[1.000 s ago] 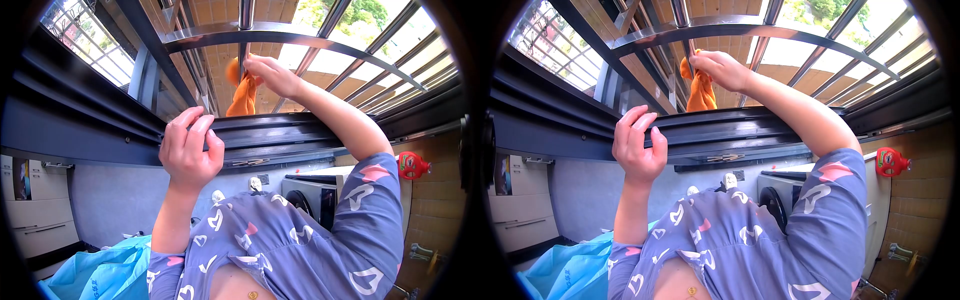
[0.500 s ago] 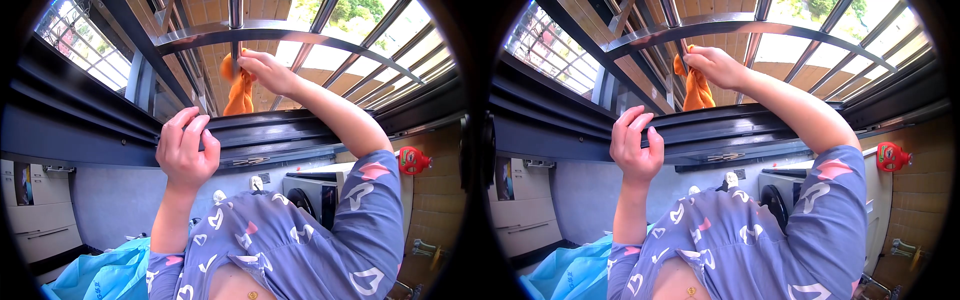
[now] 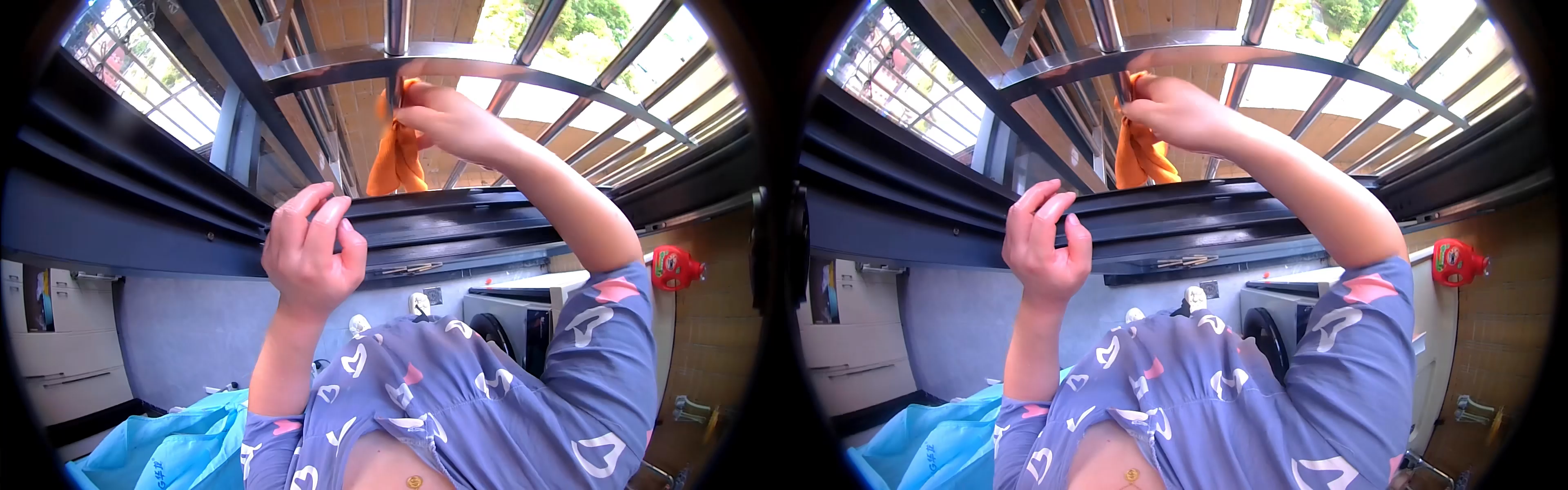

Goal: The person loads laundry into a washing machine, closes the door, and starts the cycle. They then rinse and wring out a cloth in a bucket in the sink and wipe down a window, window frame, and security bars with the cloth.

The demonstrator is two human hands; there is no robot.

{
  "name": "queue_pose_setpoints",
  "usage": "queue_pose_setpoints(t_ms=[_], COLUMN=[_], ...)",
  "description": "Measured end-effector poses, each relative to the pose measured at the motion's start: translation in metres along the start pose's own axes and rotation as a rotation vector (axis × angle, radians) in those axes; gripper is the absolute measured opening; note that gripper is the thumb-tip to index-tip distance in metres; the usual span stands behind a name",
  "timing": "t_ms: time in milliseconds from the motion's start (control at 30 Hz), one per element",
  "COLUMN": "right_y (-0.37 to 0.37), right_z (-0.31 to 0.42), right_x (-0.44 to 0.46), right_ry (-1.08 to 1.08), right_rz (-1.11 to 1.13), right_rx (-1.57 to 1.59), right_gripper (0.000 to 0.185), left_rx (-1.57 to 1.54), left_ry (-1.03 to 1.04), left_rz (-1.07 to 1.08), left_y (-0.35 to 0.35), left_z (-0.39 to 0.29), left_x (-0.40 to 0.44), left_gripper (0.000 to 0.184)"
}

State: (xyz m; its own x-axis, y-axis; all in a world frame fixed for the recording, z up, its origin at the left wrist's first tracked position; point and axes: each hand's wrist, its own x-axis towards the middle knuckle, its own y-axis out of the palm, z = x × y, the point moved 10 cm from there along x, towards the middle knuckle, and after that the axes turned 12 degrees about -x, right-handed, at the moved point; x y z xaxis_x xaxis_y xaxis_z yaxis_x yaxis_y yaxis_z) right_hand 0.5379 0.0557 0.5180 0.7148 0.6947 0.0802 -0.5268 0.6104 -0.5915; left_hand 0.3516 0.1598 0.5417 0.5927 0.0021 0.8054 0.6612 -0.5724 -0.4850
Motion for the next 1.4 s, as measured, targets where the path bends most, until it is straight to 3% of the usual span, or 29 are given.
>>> queue_pose_setpoints(t_ms=[67,100,200,267,300,367,433,533,633,733,767,833,867,900,967,1033,1133,1233,1400], right_y=[-0.005,-0.002,0.005,-0.005,-0.004,0.0,0.007,0.021,0.066,0.053,0.045,0.01,0.007,0.008,0.004,0.015,0.055,0.056,0.075], right_z=[0.013,0.012,-0.023,-0.007,-0.008,-0.012,-0.015,-0.028,-0.074,-0.065,-0.054,-0.021,-0.024,-0.028,-0.017,-0.038,-0.077,-0.07,-0.093], right_x=[-0.006,-0.001,0.013,0.027,0.03,0.037,0.041,0.045,0.039,0.036,0.04,0.037,0.041,0.046,0.042,0.041,0.045,0.041,0.029], right_ry=[0.027,-0.133,-0.073,-0.42,-0.421,-0.312,-0.345,-0.27,-0.164,-0.022,-0.037,-0.162,-0.163,-0.171,-0.387,-0.252,-0.082,-0.129,0.045], right_rz=[0.006,-0.011,-0.046,-0.189,-0.189,-0.241,-0.265,-0.054,0.204,0.212,0.187,-0.168,-0.183,-0.191,-0.336,-0.234,0.15,0.152,0.374], right_rx=[0.21,0.145,0.304,-0.026,-0.031,-0.327,-0.267,-0.104,-0.416,-0.581,-0.605,-0.194,-0.114,-0.116,-0.194,-0.155,-0.49,-0.337,-0.595], right_gripper=[0.036,0.041,0.039,0.03,0.03,0.023,0.026,0.026,0.028,0.032,0.032,0.036,0.038,0.038,0.035,0.036,0.047,0.046,0.042], left_rx=[-0.001,-0.005,0.02,0.001,-0.004,0.002,-0.007,-0.007,-0.013,-0.021,-0.018,-0.031,-0.035,-0.036,-0.045,-0.027,0.007,-0.009,-0.068], left_ry=[0.001,0.008,0.047,0.017,0.018,0.023,0.027,0.002,-0.003,-0.003,-0.006,-0.009,-0.016,-0.016,-0.004,-0.013,0.007,-0.004,-0.095], left_rz=[0.002,0.001,-0.039,0.008,0.011,0.014,0.019,0.017,0.027,0.032,0.032,0.034,0.049,0.056,0.039,0.038,0.019,0.013,0.071], left_y=[0.0,0.0,-0.002,0.0,0.001,0.001,0.002,0.003,0.002,-0.001,0.0,0.0,-0.001,-0.001,-0.001,0.0,-0.001,0.0,0.001], left_z=[-0.001,-0.001,-0.002,-0.002,0.0,-0.001,0.0,-0.001,-0.003,-0.008,-0.006,-0.003,-0.005,-0.004,-0.005,-0.004,-0.006,-0.007,-0.004], left_x=[0.0,0.001,0.001,0.001,0.0,0.001,0.002,0.003,0.004,0.001,0.006,0.004,0.003,0.005,0.007,0.006,0.007,0.006,0.004], left_gripper=[0.024,0.024,0.022,0.024,0.024,0.024,0.025,0.023,0.023,0.023,0.022,0.022,0.021,0.021,0.021,0.021,0.022,0.023,0.021])
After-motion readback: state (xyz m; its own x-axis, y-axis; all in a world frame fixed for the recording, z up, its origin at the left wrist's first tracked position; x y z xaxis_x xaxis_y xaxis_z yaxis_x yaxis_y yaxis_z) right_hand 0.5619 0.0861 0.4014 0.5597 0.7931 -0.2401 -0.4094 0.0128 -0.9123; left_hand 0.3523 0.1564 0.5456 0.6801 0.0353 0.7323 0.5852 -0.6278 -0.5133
